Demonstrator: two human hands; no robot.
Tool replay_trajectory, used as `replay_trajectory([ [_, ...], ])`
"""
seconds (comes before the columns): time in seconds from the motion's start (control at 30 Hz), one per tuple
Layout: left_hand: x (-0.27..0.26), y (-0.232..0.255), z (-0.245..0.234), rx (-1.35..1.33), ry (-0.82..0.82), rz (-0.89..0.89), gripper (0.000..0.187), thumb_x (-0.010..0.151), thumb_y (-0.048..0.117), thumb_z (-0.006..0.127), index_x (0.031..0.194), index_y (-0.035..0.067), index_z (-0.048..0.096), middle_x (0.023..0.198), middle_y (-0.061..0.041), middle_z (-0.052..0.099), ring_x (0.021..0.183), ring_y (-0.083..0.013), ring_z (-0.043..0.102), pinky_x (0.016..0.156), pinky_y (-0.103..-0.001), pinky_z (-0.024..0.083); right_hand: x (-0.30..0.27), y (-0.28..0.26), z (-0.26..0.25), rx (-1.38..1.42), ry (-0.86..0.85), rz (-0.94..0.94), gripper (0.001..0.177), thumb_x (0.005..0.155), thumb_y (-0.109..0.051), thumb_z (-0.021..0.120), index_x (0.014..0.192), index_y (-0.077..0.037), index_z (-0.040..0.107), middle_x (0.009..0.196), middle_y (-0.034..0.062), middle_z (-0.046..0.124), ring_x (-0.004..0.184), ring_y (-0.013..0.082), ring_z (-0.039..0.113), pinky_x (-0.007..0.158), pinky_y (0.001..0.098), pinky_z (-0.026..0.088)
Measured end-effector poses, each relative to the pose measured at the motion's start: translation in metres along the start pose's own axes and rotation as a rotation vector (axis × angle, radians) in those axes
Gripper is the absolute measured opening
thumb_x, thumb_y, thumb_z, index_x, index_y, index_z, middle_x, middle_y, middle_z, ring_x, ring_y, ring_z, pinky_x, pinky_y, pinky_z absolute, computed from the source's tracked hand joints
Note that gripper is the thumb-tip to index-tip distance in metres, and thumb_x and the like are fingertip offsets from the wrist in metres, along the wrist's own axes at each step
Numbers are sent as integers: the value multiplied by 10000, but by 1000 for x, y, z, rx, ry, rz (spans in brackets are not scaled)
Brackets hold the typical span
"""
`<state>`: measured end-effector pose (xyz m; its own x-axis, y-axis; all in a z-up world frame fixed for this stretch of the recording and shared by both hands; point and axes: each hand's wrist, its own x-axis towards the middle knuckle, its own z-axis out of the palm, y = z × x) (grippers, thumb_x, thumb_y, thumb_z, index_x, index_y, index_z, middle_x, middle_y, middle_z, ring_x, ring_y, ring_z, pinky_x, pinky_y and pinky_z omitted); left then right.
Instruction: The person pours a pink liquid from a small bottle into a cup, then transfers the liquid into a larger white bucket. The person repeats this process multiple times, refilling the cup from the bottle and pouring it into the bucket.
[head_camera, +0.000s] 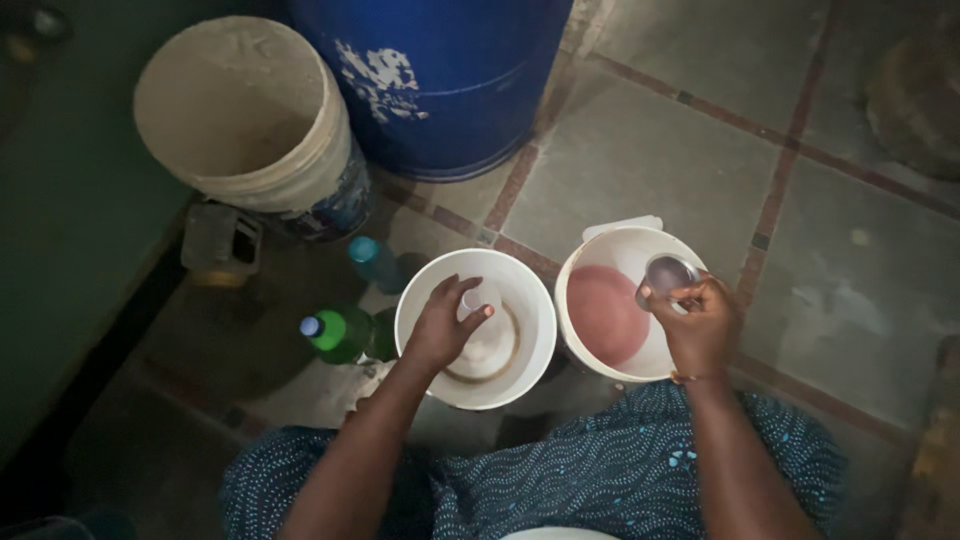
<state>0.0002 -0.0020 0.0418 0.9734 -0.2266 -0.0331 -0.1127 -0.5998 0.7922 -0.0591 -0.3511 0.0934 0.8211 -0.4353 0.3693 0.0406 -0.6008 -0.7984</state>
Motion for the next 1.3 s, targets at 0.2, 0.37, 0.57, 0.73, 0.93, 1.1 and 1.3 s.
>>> replay_trajectory([
  [0.2, 0, 1, 4, -32, -31, -47, 580, 859, 449, 769, 1366, 197, 639, 1521, -262, 461, 1388, -421, 481, 1092, -483, 440, -5, -1, 7, 235, 0, 160, 466, 819, -32, 882, 1163, -39, 568, 1219, 100, 636, 1080, 171, 673, 906, 292, 580],
  [0.37, 1, -1, 4, -4, -78, -28, 575, 873, 441, 763, 1380, 203, 631, 1530, -270, 445, 1395, -429, 466, 1103, -488, 429, -1, -7, 9, 388, 1, 132, 541, 856, 86, 821, 1273, -21, 494, 1320, 149, 594, 1213, 218, 654, 1025, 326, 589],
  [0.57, 1, -5, 1, -18, -101, -38, 571, 874, 442, 756, 1379, 211, 627, 1527, -268, 448, 1397, -423, 463, 1105, -482, 427, -7, -23, 8, 429, 6, -37, 641, 867, 115, 809, 1381, -21, 453, 1411, 147, 541, 1344, 230, 584, 1135, 359, 565],
  [0.73, 1, -7, 5, -26, -116, -43, 559, 873, 436, 752, 1373, 216, 635, 1518, -258, 467, 1390, -419, 477, 1108, -475, 430, -10, -31, 6, 385, 14, -22, 757, 834, 127, 811, 1464, -11, 415, 1482, 169, 511, 1377, 252, 568, 1155, 372, 537],
  [0.93, 1, -15, 12, -20, -116, 12, 546, 865, 428, 768, 1352, 210, 650, 1487, -257, 503, 1367, -428, 496, 1106, -473, 429, -10, -33, 8, 340, 41, -44, 853, 794, 133, 813, 1512, 18, 368, 1584, 194, 369, 1419, 281, 523, 1139, 395, 511],
  [1.1, 0, -21, 18, 66, -103, 54, 531, 874, 432, 761, 1340, 199, 659, 1467, -253, 536, 1349, -434, 517, 1119, -488, 411, -16, -40, 8, 360, -7, -15, 914, 791, 135, 807, 1563, 41, 328, 1589, 209, 382, 1470, 292, 487, 1193, 389, 491],
  [1.3, -1, -19, 16, 69, -107, 35, 533, 856, 448, 762, 1328, 220, 663, 1484, -230, 522, 1345, -423, 507, 1112, -493, 397, -25, -62, 17, 355, -162, -23, 823, 766, 117, 775, 1489, 46, 389, 1514, 192, 493, 1362, 270, 569, 1142, 388, 528],
])
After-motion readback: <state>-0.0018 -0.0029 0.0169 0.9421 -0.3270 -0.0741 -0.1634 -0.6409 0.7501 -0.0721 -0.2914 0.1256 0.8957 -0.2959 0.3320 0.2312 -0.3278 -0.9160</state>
